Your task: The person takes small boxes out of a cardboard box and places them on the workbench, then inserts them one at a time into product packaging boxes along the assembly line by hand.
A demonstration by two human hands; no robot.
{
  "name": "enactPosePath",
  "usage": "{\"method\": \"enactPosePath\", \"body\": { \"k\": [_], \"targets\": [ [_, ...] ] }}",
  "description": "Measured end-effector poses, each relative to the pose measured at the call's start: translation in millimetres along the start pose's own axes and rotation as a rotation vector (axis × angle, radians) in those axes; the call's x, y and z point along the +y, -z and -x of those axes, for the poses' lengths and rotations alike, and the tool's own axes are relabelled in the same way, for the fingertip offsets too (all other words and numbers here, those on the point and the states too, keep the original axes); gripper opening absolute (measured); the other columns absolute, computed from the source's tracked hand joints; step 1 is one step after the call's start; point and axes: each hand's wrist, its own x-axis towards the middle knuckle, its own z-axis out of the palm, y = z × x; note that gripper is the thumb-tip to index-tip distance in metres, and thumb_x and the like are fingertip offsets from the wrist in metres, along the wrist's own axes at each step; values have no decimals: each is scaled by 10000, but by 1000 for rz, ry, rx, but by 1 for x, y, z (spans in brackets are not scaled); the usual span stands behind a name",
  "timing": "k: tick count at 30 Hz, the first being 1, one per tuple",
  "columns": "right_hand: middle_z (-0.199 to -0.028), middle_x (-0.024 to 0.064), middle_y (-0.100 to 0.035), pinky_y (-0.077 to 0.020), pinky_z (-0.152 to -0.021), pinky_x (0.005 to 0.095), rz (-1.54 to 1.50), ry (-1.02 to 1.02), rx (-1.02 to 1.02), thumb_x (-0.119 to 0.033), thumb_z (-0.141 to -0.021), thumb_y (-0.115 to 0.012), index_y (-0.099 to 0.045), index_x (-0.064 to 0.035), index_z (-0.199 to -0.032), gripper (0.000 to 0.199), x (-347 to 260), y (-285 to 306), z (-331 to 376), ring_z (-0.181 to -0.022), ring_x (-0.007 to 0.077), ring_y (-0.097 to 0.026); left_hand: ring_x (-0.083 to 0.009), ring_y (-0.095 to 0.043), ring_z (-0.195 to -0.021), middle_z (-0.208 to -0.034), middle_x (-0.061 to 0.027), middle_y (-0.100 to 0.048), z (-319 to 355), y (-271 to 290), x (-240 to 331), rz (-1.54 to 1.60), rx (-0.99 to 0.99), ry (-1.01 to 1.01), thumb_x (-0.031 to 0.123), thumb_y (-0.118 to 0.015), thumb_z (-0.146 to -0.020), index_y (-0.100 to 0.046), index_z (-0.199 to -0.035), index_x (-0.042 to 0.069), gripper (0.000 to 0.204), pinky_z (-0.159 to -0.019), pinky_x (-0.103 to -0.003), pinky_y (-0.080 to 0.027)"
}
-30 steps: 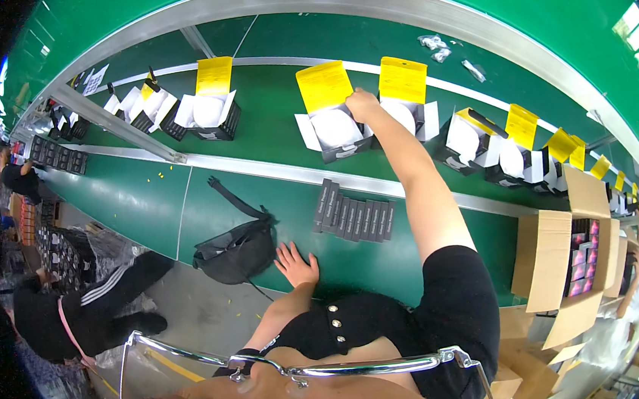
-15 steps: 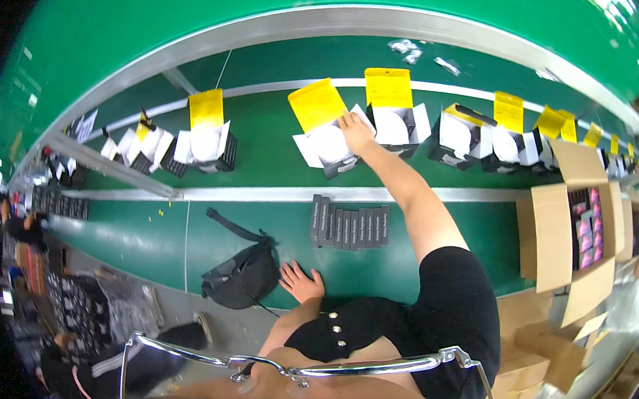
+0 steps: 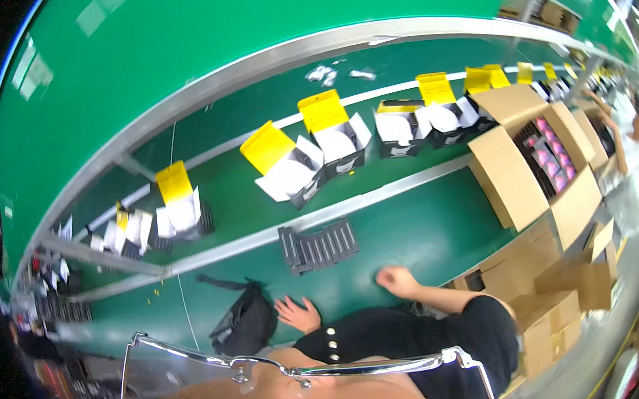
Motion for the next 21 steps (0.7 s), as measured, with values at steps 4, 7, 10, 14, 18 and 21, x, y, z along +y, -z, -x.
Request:
{"method": "enactPosePath", "body": {
  "k": [4,7,10,14,18,21],
  "targets": [
    [-696,79,-653,-506,-621,332,-68,-284,-404,-396,-901,-691,-639,-49,-804,364,-74,72,104,-652,165,-622,-421,-341,-1352,-1464,-252,-393,-3,27,-23,194,-164,-163,274,-689,-820,-572,-1235,32,495,-1105,-582,-258],
    [-868,156,-674,-512,-737,401,-46,-384,-411,-333,-918,-606,-607,-32,-1030,321,-78,80,148,-823,295,-671,-362,-598,-1018,-1088,-209,-642,-23,72,9,603,-842,-258,306,-704,-855,-649,-994,20,323,-908,-467,-461],
    [-823,185,-682,-520,-716,457,110,-356,-221,-419,-931,-566,-632,-50,-980,378,-66,59,185,-808,385,-674,-346,-654,-898,-940,-191,-690,-16,90,46,674,-1816,-62,340,-697,-873,-660,-941,17,333,-828,-427,-511],
    [-863,243,-675,-513,-772,505,159,-198,-123,-365,-933,-527,-638,-44,-997,347,-58,38,194,-871,450,-649,-346,-655,-888,-929,-190,-690,6,71,80,590,-1662,-304,342,-696,-874,-660,-938,16,334,-819,-426,-512],
    [-1104,262,-657,-506,-891,477,118,-147,-357,-283,-929,-529,-607,-29,-1172,359,-44,32,191,-1026,437,-630,-346,-656,-878,-918,-189,-689,10,53,102,497,-1480,-477,345,-696,-875,-661,-935,16,336,-811,-426,-514],
    [-1117,261,-652,-503,-882,479,104,-143,-338,-321,-941,-530,-598,-28,-1171,379,-48,38,189,-1041,434,-626,-346,-657,-870,-910,-188,-689,12,44,113,453,-1407,-551,347,-695,-876,-661,-933,16,337,-805,-425,-515]
  ]
}}
